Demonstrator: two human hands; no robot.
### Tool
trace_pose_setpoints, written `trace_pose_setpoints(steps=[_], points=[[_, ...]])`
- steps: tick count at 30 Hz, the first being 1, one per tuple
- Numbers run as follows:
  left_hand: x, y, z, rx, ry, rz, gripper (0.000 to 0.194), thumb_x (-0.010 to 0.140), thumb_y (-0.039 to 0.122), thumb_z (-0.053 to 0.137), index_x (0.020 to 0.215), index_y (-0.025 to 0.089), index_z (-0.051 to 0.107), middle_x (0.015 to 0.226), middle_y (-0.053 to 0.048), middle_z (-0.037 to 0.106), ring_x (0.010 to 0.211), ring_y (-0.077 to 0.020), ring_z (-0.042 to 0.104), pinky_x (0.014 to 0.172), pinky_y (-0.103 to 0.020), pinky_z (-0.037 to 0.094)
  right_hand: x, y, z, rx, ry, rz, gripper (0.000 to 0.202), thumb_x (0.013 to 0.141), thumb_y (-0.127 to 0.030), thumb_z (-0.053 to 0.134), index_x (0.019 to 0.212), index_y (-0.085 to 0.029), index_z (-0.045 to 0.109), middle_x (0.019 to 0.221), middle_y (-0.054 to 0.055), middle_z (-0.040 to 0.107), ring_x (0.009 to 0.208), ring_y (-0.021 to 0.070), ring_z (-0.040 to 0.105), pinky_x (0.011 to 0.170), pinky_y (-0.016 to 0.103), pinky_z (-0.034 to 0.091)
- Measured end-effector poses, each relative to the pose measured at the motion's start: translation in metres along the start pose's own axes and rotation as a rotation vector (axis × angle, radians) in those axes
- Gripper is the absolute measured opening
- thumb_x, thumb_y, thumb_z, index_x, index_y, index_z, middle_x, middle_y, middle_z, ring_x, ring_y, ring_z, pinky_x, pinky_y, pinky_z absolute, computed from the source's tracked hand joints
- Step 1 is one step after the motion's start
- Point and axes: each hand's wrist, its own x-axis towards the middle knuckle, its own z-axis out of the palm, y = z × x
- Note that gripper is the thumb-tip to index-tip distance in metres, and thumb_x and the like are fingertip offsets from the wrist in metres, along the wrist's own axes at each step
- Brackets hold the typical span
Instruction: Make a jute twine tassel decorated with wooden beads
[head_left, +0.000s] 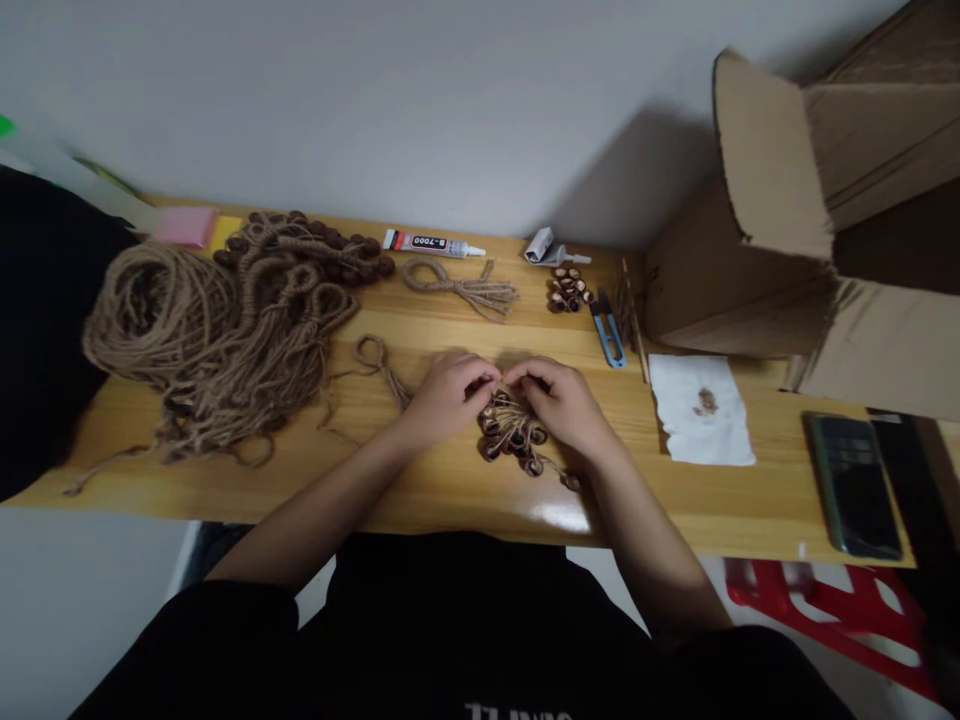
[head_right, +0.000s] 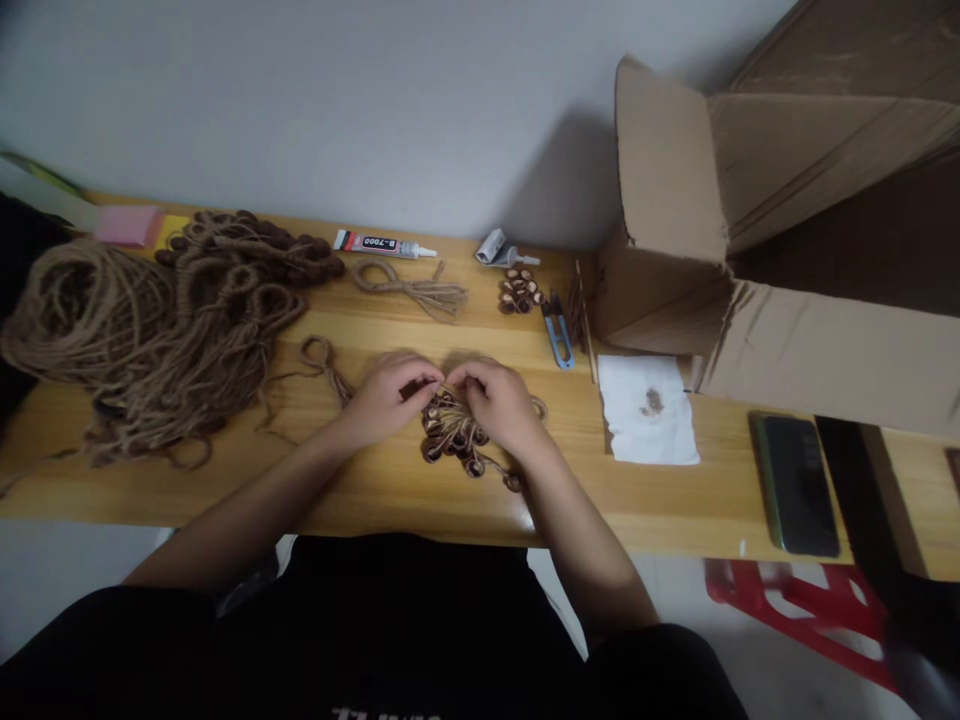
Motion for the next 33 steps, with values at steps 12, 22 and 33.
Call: trace_pose_setpoints(steps=[12,22,33], points=[[0.0009,-0.0001,0.0003,-0.16,0.045,-0.049,0.015,0.077,0.008,0.057,0.081,0.018,0.068,0.08,-0.002,0.07,0.075,-0.0151,0.063,0.074,-0.03,0.049,-0.0007,-0.0076,-0.0024,-0.076,-0.041,-0.017,0.012,0.08,-0.018,0.057,0.079,-0.019,0.069,0.081,0.003,0.069,0.077,0.017,0.062,0.072,0.029,0.045],[-0.0003,0.0004,0.0015,-0.26,0.042,-0.114,0.013,0.077,0.012,0.057,0.082,0.017,0.068,0.078,-0.002,0.071,0.073,-0.014,0.064,0.07,-0.026,0.051,-0.0008,-0.0092,-0.0032,-0.105,-0.048,0.003,0.011,0.077,-0.016,0.057,0.076,-0.019,0.068,0.076,0.001,0.069,0.07,0.0147,0.059,0.069,0.026,0.043],[0.0003,-0.0006,0.0004,-0.146,0.028,-0.045,0.013,0.081,0.011,0.058,0.086,0.018,0.068,0.084,-0.004,0.072,0.078,-0.0162,0.065,0.078,-0.031,0.051,-0.0019,-0.0093,-0.0028,-0.114,-0.035,0.037,0.011,0.08,-0.02,0.055,0.078,-0.019,0.065,0.071,0.0,0.067,0.064,0.0137,0.057,0.063,0.024,0.04]])
